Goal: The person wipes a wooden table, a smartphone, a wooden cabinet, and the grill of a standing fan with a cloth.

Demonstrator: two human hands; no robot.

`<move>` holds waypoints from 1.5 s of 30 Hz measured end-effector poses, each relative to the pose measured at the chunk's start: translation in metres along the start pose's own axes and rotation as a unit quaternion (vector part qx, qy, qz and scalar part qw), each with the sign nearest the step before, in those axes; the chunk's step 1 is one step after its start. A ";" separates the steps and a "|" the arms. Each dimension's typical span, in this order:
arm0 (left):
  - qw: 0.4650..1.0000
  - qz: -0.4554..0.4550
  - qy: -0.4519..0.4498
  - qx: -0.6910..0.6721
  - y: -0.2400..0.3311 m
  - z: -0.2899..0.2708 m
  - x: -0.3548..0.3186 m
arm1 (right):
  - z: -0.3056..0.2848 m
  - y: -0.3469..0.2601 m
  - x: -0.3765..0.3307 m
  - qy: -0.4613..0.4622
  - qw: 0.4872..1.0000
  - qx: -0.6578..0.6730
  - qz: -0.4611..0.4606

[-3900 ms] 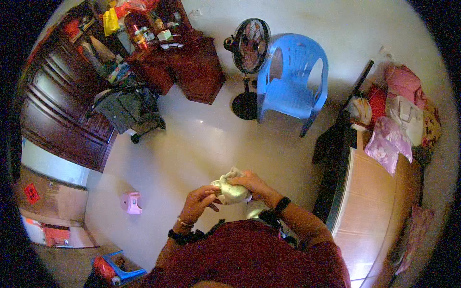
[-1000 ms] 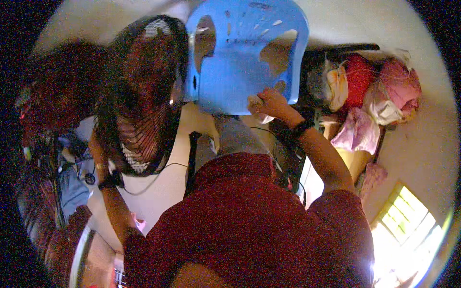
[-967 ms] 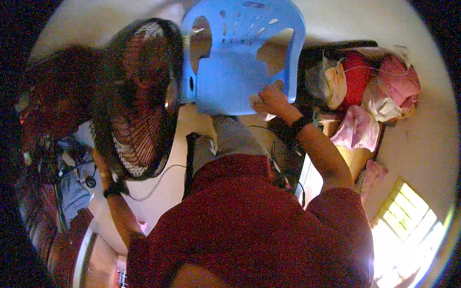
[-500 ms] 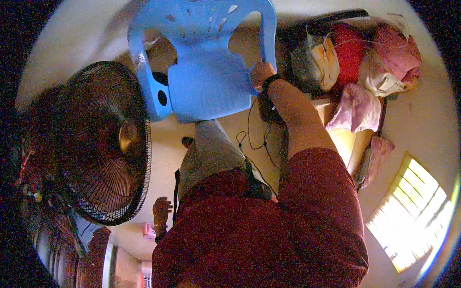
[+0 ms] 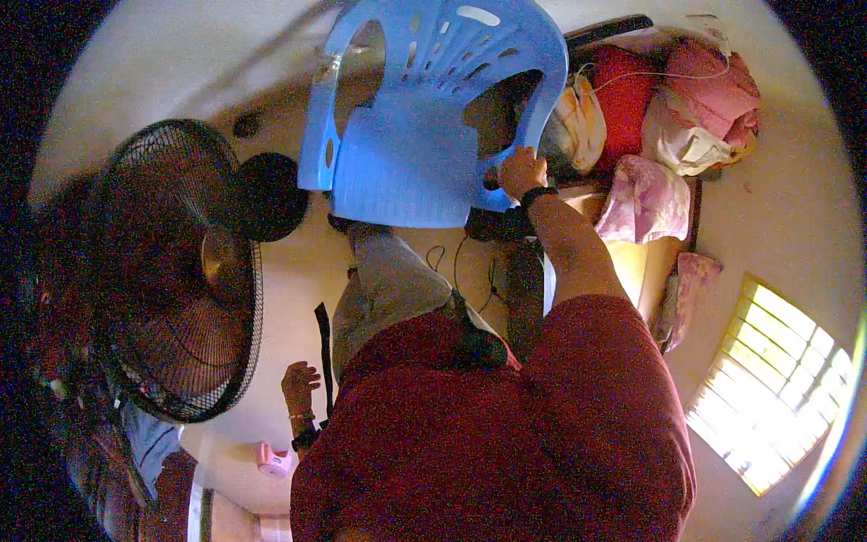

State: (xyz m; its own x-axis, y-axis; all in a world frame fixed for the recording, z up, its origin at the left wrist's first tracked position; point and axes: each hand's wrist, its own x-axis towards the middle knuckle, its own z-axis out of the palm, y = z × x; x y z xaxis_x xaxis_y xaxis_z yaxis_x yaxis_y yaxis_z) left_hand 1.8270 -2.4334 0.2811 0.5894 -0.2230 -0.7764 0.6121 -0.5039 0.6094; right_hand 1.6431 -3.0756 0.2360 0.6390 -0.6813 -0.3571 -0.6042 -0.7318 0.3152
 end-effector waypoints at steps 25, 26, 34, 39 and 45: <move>0.756 0.046 -0.057 -0.650 -0.219 0.175 -0.013 | -0.314 -0.095 -0.083 0.002 0.666 0.662 -0.343; 0.864 0.150 0.081 -0.474 -0.195 0.171 -0.014 | -0.334 -0.094 -0.095 0.035 0.646 0.681 -0.344; 0.744 0.524 0.408 0.072 0.100 0.124 -0.089 | -0.373 -0.201 -0.177 0.596 0.548 0.194 -0.554; 0.759 0.575 0.300 -0.065 0.181 0.135 -0.075 | -0.329 -0.259 -0.187 0.555 0.538 0.076 -0.630; 0.700 0.595 0.392 0.043 0.205 0.117 -0.061 | -0.365 -0.265 -0.160 0.537 0.522 0.147 -0.647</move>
State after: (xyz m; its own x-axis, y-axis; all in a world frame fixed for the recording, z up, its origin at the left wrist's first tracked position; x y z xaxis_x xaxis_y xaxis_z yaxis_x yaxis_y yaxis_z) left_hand 1.8552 -2.6206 0.4342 0.7840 -0.0170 0.6205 -0.5725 -0.4063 0.7122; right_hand 1.8744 -2.7776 0.5305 0.4058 0.6483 0.6443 0.7164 -0.6633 0.2163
